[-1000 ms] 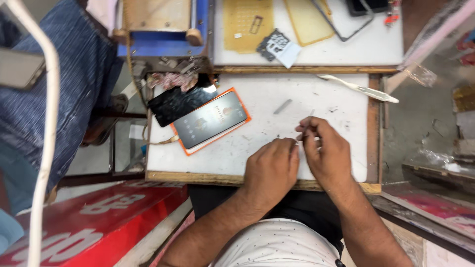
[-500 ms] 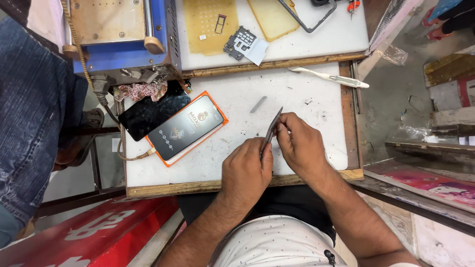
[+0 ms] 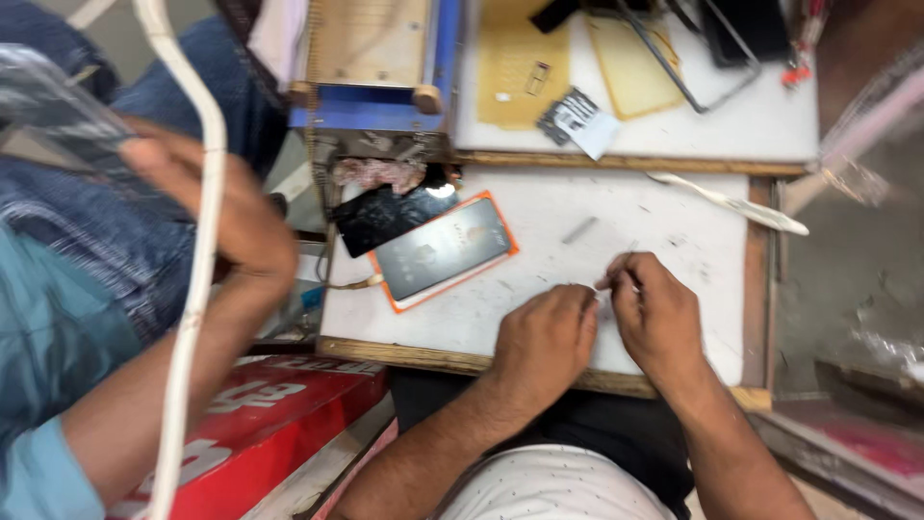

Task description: The person disassembles and reassembles smartphones on a workbench. They remove back covers, handle internal components, and wipe surfaces with a cloth. Tools and spare parts are visible on the table.

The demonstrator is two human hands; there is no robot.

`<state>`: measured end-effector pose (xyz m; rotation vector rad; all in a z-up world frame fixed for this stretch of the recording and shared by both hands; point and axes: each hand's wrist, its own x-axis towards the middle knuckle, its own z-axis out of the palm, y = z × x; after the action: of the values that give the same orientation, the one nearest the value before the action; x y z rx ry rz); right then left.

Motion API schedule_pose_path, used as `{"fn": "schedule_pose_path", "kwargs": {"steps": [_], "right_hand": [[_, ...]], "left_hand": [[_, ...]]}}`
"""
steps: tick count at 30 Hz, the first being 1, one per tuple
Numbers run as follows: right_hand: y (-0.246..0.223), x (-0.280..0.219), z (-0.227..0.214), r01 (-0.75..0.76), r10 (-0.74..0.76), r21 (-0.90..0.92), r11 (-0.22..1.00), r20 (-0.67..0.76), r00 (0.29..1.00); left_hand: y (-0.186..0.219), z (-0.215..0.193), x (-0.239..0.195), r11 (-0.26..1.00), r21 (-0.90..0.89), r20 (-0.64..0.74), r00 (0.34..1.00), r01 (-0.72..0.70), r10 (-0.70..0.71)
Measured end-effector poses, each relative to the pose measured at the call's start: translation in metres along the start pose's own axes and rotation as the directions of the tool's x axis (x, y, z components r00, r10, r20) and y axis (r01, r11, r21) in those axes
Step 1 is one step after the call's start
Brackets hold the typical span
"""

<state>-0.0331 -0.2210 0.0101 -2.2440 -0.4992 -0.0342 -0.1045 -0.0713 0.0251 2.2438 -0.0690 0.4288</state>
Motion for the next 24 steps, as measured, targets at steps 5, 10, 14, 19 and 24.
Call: {"fn": "schedule_pose_path", "kwargs": {"steps": [5,10,14,19,24], "right_hand": [[-0.001,-0.004,0.004,-0.008,0.003,-0.099,0.995,-0.053,0.999],[0.011,0.007,-0.005,0.01,-0.026,-0.098,0.995,-0.161,0.987],[0.015,0.031,-0.026,0.021,-0.037,-0.086,0.996,-0.191,0.981],[-0.009,0.036,-0.026,0.087,-0.053,-0.372,0.924,0.102,0.993],[-0.031,0.018,-0.022,0.026,-0.032,0.05,0.998,0.128,0.991]], "left_hand": [[-0.002,-0.003,-0.006,0.998,0.055,0.068,0.998,-0.004,0.0],[-0.001,-0.011,-0.013,0.998,0.07,0.017,1.0,0.002,-0.003],[-0.008,-0.021,-0.018,0.984,-0.089,-0.034,0.986,0.157,-0.161],[-0.023,-0.028,-0.016,0.892,-0.327,0.049,0.948,0.311,-0.313],[-0.018,-0.021,-0.016,0.943,-0.219,-0.006,0.966,0.25,-0.257]]}}
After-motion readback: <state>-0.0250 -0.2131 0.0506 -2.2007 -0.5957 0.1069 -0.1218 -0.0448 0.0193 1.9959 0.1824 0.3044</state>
